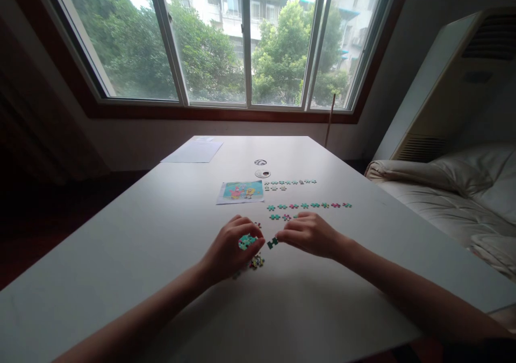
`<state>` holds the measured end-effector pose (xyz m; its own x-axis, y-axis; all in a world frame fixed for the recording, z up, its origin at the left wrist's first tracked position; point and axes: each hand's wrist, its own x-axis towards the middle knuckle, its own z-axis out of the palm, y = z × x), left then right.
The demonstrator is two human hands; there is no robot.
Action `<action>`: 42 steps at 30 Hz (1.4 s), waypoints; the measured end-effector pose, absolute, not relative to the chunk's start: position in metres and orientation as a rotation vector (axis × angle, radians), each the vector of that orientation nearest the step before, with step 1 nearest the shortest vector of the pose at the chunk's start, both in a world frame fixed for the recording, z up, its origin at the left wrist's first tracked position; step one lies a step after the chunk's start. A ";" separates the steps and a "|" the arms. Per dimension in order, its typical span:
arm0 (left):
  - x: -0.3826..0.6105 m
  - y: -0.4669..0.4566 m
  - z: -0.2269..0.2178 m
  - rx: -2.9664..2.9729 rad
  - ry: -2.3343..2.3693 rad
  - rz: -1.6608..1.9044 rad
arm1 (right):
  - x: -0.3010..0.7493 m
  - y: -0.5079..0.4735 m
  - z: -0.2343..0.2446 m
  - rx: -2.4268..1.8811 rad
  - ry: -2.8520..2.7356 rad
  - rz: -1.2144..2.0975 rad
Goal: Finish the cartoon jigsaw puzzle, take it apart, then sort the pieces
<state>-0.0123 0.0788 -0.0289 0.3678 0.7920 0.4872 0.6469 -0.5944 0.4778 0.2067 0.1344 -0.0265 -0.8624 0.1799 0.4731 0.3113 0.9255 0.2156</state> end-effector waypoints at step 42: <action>-0.031 0.093 -0.038 2.103 1.490 1.123 | 0.208 0.137 -0.027 -0.696 -2.245 -0.266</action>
